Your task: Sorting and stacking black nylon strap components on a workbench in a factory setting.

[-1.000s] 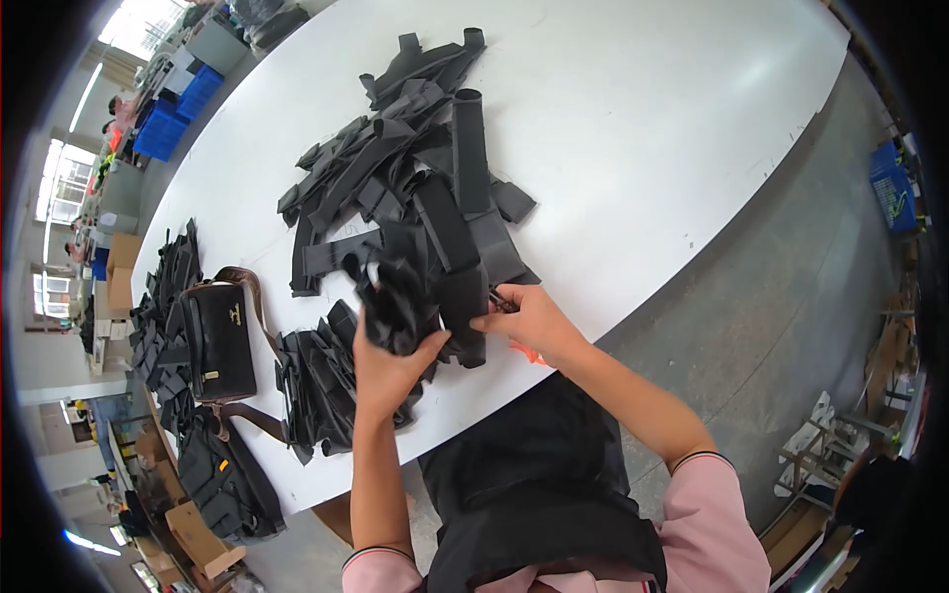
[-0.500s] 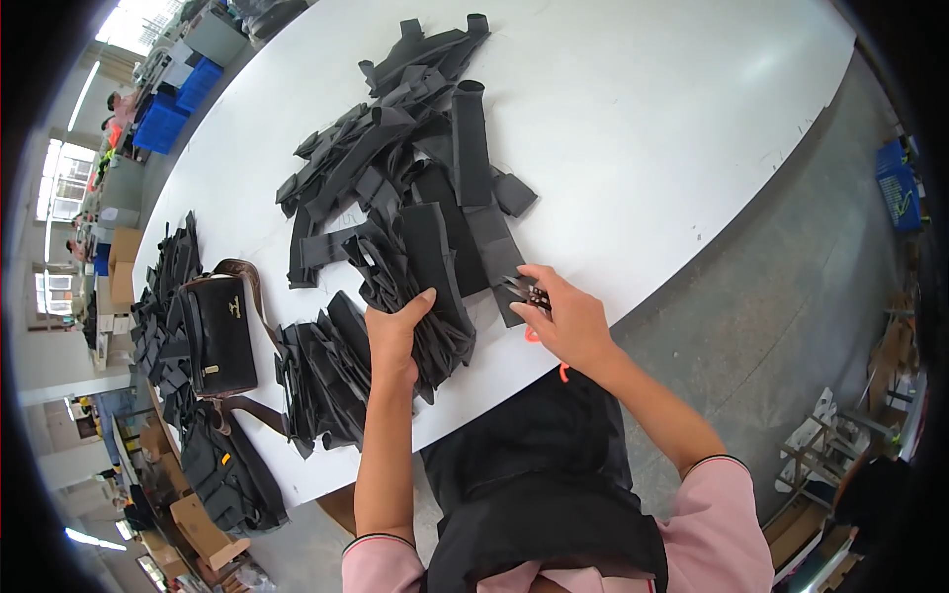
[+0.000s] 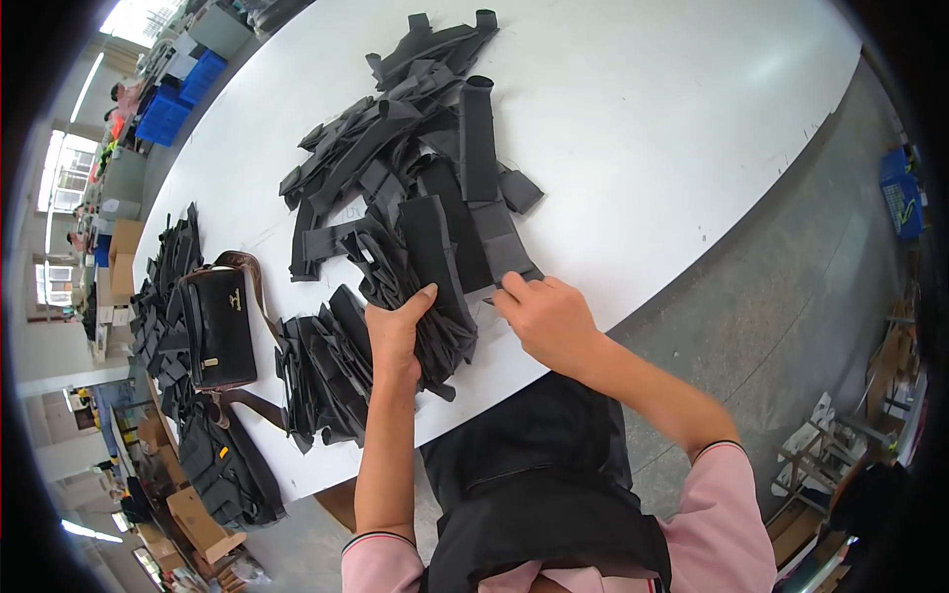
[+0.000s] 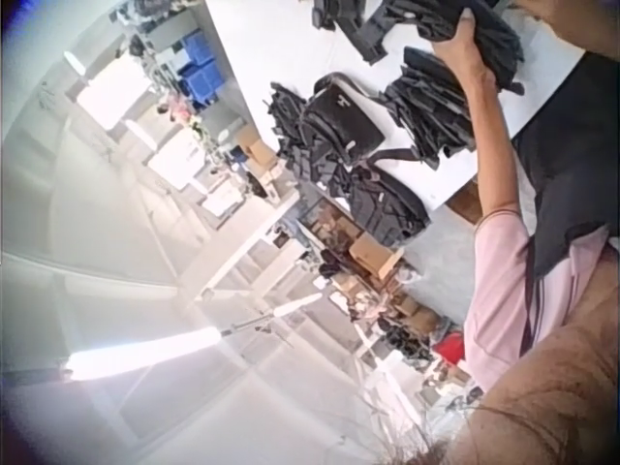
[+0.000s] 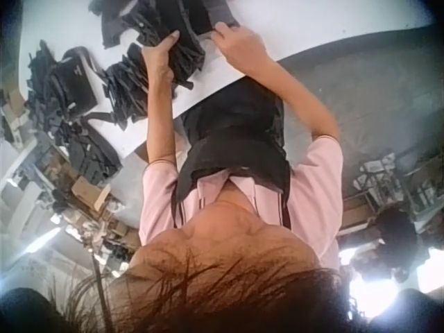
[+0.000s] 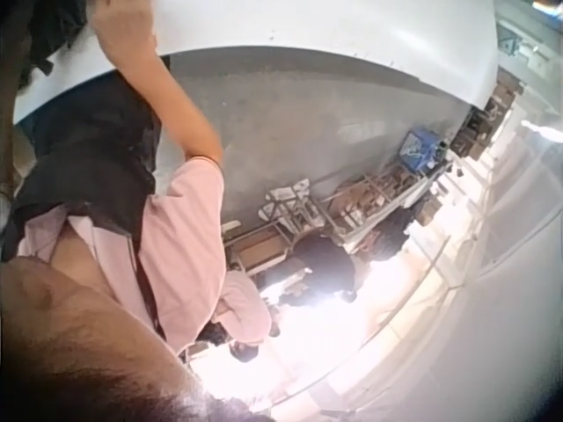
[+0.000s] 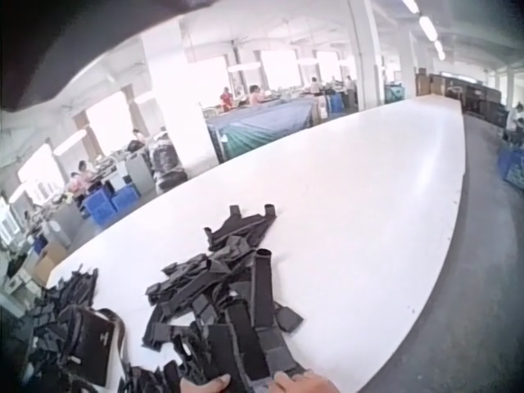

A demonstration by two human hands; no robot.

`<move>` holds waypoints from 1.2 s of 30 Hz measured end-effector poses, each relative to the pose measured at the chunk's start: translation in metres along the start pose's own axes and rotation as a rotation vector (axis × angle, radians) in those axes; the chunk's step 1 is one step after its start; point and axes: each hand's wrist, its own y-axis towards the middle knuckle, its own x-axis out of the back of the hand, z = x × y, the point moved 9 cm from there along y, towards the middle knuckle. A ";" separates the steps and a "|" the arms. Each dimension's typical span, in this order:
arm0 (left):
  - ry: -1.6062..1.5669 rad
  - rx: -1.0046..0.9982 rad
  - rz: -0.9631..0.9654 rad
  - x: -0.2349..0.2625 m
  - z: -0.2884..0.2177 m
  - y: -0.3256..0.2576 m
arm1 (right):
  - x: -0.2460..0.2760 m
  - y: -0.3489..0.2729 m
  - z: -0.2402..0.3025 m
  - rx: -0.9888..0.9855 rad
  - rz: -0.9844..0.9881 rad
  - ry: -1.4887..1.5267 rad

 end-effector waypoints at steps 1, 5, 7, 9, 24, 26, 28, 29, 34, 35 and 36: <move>-0.002 0.000 -0.005 0.002 0.000 0.000 | 0.009 -0.004 -0.002 -0.025 -0.057 0.021; -0.019 0.019 -0.003 0.003 0.000 -0.002 | 0.016 -0.003 -0.002 -0.028 -0.079 0.020; -0.029 0.018 0.004 0.001 -0.002 -0.003 | 0.006 0.002 -0.002 -0.009 -0.049 0.009; -0.037 0.016 0.016 0.001 -0.002 -0.005 | -0.003 0.004 -0.001 0.014 -0.019 0.000; -0.076 0.025 -0.008 0.009 -0.003 -0.012 | -0.001 0.008 0.006 0.054 -0.008 -0.029; -0.078 0.028 -0.020 0.018 -0.004 -0.013 | 0.010 -0.003 -0.003 -0.057 -0.105 0.115; -0.116 0.038 -0.030 0.030 -0.004 -0.017 | 0.012 -0.014 -0.010 -0.164 -0.130 0.203; -0.152 0.041 -0.037 0.041 -0.005 -0.024 | 0.013 -0.022 -0.020 -0.276 -0.157 0.292; -0.210 -0.030 -0.109 0.150 -0.040 -0.053 | -0.003 -0.068 -0.064 -0.626 -0.085 0.439; -0.167 -0.016 -0.162 0.179 -0.046 -0.059 | 0.002 -0.064 -0.065 -0.648 -0.063 0.410; -0.088 -0.037 -0.247 0.198 -0.053 -0.061 | 0.002 -0.060 -0.068 -0.676 -0.042 0.371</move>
